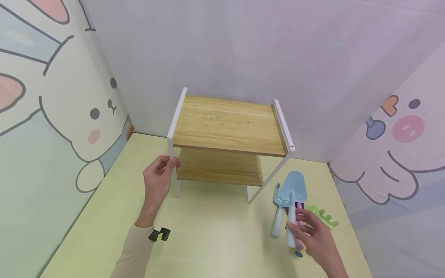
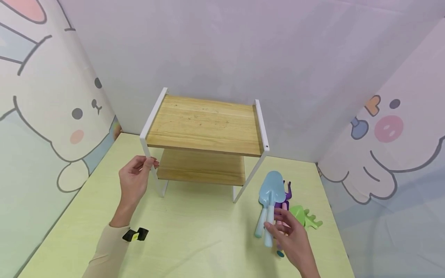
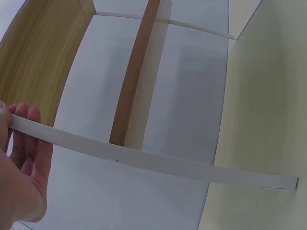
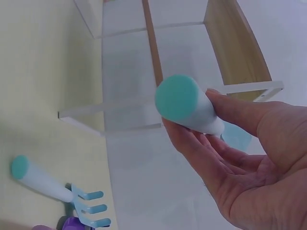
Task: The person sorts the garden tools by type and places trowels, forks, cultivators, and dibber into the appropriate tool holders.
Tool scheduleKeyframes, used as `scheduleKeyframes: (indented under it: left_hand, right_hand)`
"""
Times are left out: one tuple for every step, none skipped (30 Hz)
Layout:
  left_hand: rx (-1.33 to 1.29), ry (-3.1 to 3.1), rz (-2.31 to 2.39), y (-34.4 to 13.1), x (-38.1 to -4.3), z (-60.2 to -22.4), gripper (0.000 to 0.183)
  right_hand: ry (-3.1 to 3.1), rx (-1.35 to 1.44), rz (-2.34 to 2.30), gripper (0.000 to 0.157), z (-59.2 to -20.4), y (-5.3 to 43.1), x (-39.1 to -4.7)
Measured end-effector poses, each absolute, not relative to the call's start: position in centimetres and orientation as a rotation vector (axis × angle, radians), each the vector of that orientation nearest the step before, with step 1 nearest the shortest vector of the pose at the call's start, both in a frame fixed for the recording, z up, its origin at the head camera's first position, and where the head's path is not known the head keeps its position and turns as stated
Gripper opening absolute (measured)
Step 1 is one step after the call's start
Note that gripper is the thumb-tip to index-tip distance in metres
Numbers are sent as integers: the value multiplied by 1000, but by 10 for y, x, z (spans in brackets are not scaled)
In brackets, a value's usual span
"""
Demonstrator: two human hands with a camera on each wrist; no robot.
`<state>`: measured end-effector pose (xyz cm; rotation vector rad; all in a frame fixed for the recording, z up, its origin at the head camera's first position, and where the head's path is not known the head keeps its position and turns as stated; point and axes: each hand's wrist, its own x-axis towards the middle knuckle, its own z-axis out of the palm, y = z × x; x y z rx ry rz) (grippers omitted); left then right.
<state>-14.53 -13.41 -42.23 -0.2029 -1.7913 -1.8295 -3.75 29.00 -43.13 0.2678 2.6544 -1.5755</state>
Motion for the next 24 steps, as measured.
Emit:
scheduleKeyframes:
  left_hand:
    - [-198, -1791, -1831, -135, -147, -425, 6]
    - [-196, -1791, -1831, -136, -149, -428, 6]
    - [-192, -1790, -1833, -136, -150, -431, 6]
    - [-186, -1794, -1833, -137, -152, -435, 5]
    - [-184, -1795, -1833, -138, -152, -436, 5]
    - [-182, -1796, -1834, -138, -153, -437, 6]
    - [-182, -1797, -1835, -138, -153, -437, 6]
    - [-184, -1797, -1835, -138, -153, -438, 6]
    - [-183, -1800, -1834, -139, -153, -438, 7]
    - [-185, -1803, -1830, -139, -153, -439, 8]
    - [-189, -1804, -1828, -139, -153, -439, 9]
    - [-192, -1806, -1826, -139, -153, -440, 10]
    - [-196, -1808, -1821, -139, -153, -440, 11]
    - [-199, -1810, -1818, -139, -153, -440, 12]
    - [-201, -1809, -1818, -139, -153, -440, 13]
    - [-204, -1809, -1818, -139, -153, -440, 13]
    - [-205, -1805, -1823, -139, -154, -440, 13]
    - [-205, -1799, -1829, -139, -154, -441, 12]
    - [-207, -1787, -1838, -138, -154, -441, 11]
    - [-200, -1783, -1844, -138, -155, -441, 9]
    - [-199, -1779, -1849, -137, -153, -438, 9]
    - [-195, -1777, -1850, -137, -153, -438, 8]
    - [-192, -1773, -1853, -136, -153, -438, 8]
    - [-187, -1773, -1856, -136, -153, -438, 8]
  right_hand:
    - [2659, 261, -1575, 54, -429, 289, -37]
    - [2664, 256, -1571, 54, -427, 288, -36]
    - [2666, 250, -1575, 53, -425, 287, -35]
    - [2666, 242, -1581, 52, -423, 286, -33]
    - [2663, 234, -1590, 52, -421, 285, -32]
    - [2658, 223, -1602, 51, -419, 284, -31]
    - [2654, 215, -1612, 51, -417, 283, -29]
    - [2643, 208, -1624, 50, -414, 282, -28]
    - [2637, 200, -1632, 50, -412, 281, -27]
    - [2631, 194, -1632, 51, -410, 280, -27]
    - [2624, 192, -1630, 51, -407, 280, -26]
    - [2621, 184, -1626, 52, -405, 279, -25]
    - [2618, 173, -1620, 52, -403, 278, -25]
    - [2617, 164, -1612, 52, -401, 278, -24]
    - [2617, 159, -1602, 52, -399, 277, -24]
    - [2618, 154, -1592, 52, -396, 276, -23]
    - [2617, 146, -1586, 51, -394, 276, -22]
    - [2622, 140, -1573, 51, -392, 275, -22]
    - [2627, 142, -1559, 51, -389, 273, -21]
    - [2633, 141, -1549, 51, -387, 272, -21]
    - [2637, 142, -1538, 51, -384, 271, -20]
    - [2638, 144, -1528, 51, -382, 269, -20]
    - [2636, 143, -1520, 51, -379, 268, -19]
    - [2640, 137, -1510, 51, -377, 267, -19]
